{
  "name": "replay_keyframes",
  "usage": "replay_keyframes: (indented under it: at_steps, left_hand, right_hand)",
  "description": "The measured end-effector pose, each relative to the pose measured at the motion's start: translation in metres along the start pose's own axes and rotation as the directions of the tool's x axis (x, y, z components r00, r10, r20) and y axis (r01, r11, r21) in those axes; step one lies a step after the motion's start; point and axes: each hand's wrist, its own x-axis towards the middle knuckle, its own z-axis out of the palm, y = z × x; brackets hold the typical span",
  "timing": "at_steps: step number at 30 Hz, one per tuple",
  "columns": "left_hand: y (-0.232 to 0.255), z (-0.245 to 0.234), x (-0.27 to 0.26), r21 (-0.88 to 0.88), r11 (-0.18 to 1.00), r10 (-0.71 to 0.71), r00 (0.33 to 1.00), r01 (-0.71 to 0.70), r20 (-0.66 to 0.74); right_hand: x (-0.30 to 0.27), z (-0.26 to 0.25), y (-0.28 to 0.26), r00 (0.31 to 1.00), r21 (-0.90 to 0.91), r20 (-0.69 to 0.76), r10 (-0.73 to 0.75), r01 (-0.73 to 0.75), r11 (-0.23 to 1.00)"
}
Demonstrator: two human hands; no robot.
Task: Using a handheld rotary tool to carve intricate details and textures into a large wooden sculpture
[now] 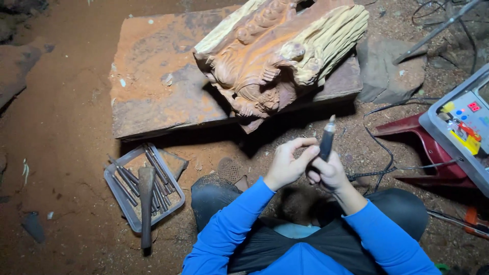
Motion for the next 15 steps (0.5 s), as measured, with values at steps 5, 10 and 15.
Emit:
replay_keyframes:
  at_steps: [5,10,15]
  left_hand:
    - [0.027,-0.093,0.032,0.212,0.952,0.294,0.851,-0.220,-0.435]
    - [0.005,-0.185,0.101,0.134,0.968,0.241,0.631,-0.214,-0.737]
    - [0.030,-0.212,0.147,-0.092,0.989,0.046,0.832,-0.116,-0.553]
  right_hand:
    - [0.044,-0.005,-0.039,0.994,-0.012,-0.077,-0.073,0.072,0.997]
    - [0.084,0.026,-0.082,0.989,-0.050,-0.088,-0.120,0.115,0.992]
    - [0.126,0.050,-0.080,0.948,-0.042,-0.276,-0.161,0.156,0.987]
